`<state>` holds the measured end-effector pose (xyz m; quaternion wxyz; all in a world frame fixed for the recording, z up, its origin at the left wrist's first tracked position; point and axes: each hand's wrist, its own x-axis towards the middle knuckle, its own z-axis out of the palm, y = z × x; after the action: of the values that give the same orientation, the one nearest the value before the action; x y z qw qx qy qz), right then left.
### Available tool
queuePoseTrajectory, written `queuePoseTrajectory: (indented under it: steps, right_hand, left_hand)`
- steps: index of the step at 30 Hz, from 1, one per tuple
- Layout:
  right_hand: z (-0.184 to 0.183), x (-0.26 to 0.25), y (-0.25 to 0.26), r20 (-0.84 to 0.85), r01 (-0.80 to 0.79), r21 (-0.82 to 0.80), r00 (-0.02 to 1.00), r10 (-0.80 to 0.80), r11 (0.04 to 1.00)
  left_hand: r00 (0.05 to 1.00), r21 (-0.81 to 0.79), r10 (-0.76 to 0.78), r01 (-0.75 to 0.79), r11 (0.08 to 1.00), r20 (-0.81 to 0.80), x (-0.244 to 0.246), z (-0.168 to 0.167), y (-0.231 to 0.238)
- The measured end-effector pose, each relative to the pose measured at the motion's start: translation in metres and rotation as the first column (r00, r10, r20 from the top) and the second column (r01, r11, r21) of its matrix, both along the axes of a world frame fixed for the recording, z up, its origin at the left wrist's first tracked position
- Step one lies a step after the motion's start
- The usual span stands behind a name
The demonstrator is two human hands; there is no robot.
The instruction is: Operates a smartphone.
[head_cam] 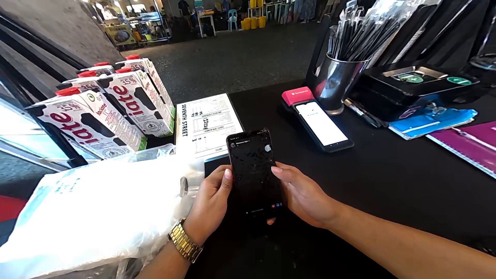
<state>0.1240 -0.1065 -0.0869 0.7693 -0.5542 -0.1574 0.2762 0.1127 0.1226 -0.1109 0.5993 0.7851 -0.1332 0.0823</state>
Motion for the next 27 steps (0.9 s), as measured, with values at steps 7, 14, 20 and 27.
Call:
queuePoseTrajectory:
  steps: [7, 14, 20, 27]
  right_hand:
    - [-0.0007, 0.0005, 0.0007, 0.018, -0.034, -0.031, 0.999, 0.035, 0.999]
    - [-0.0002, -0.0005, -0.0007, 0.023, -0.039, -0.037, 0.999, 0.039, 0.999]
    - [0.0004, -0.0006, -0.0002, 0.033, -0.021, -0.048, 0.999, 0.023, 0.999]
    - [0.0001, -0.0008, -0.0007, 0.033, -0.015, -0.064, 0.999, 0.017, 0.998]
  left_hand:
    - [1.000, 0.019, -0.027, 0.027, 0.999, -0.011, -0.0011, -0.0010, 0.0013]
    - [1.000, 0.090, -0.010, 0.011, 0.996, -0.005, -0.0026, 0.0016, 0.0011]
    - [1.000, 0.130, 0.001, 0.001, 0.992, -0.014, -0.0028, 0.0036, 0.0012]
    - [1.000, 0.134, 0.000, 0.003, 0.991, -0.017, -0.0031, 0.0034, 0.0007]
